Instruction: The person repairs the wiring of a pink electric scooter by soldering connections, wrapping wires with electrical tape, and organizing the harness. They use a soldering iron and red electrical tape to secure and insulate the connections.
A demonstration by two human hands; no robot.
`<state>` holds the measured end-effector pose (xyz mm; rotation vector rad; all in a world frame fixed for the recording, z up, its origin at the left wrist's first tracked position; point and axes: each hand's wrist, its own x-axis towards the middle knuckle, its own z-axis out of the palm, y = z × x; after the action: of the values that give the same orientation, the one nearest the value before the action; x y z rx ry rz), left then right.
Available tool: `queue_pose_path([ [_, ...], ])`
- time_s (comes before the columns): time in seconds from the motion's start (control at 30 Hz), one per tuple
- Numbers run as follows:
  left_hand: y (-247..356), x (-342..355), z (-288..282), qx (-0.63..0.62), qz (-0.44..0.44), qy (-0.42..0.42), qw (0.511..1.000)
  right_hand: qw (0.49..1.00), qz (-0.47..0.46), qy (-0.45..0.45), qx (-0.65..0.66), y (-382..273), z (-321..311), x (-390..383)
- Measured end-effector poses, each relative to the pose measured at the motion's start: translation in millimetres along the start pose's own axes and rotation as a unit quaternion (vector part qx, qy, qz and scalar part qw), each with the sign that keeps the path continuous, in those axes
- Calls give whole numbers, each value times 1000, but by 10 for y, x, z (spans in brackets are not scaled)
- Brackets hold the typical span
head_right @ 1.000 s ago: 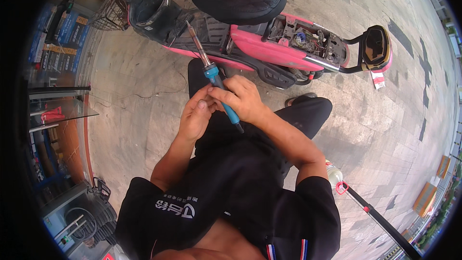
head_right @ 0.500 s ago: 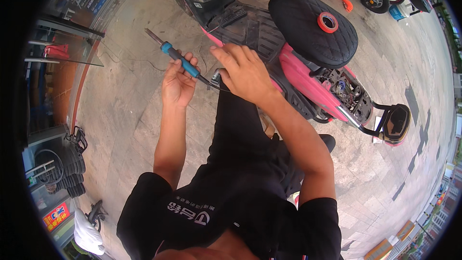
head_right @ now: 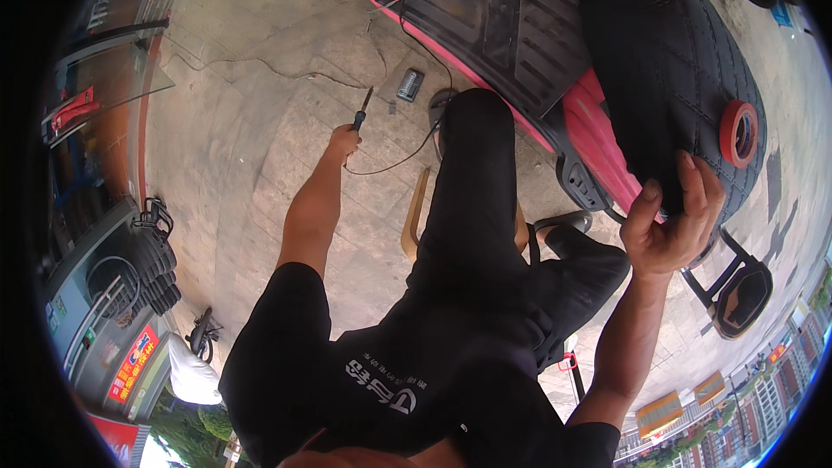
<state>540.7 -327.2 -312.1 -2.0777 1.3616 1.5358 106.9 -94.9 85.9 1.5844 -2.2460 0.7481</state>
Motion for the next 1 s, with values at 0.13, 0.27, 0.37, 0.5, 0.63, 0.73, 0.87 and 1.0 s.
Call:
queue_pose_path([
  [0.13, -268, 344, 564, 28, 9, -26, 999, 999, -11, -27, -25, 50, -19, -38],
  [0.27, -372, 364, 732, -1, 7, -21, 1000, 996, -15, -42, -71, 55, -43, -44],
  [0.37, -335, 242, 706, -65, -7, -36, 997, 996, -15, -26, -80, 63, -27, -62],
  [0.5, -395, -202, 647, -306, -54, -82, 947, 993, -38, -27, -109, 91, -37, -72],
  [0.63, -780, -1073, 850, -488, -164, -120, 849, 992, -49, -32, -115, 109, -45, -65],
  [0.73, -983, -1542, 998, -588, -205, -114, 774, 987, -58, -48, -141, 107, -60, -57],
  [0.87, -1036, -1545, 524, -597, -165, -59, 783, 992, -63, -34, -108, 131, -46, -55],
  [1.0, -912, -1213, -556, -417, 56, 130, 898, 993, -55, -49, -93, 144, -57, -55],
])
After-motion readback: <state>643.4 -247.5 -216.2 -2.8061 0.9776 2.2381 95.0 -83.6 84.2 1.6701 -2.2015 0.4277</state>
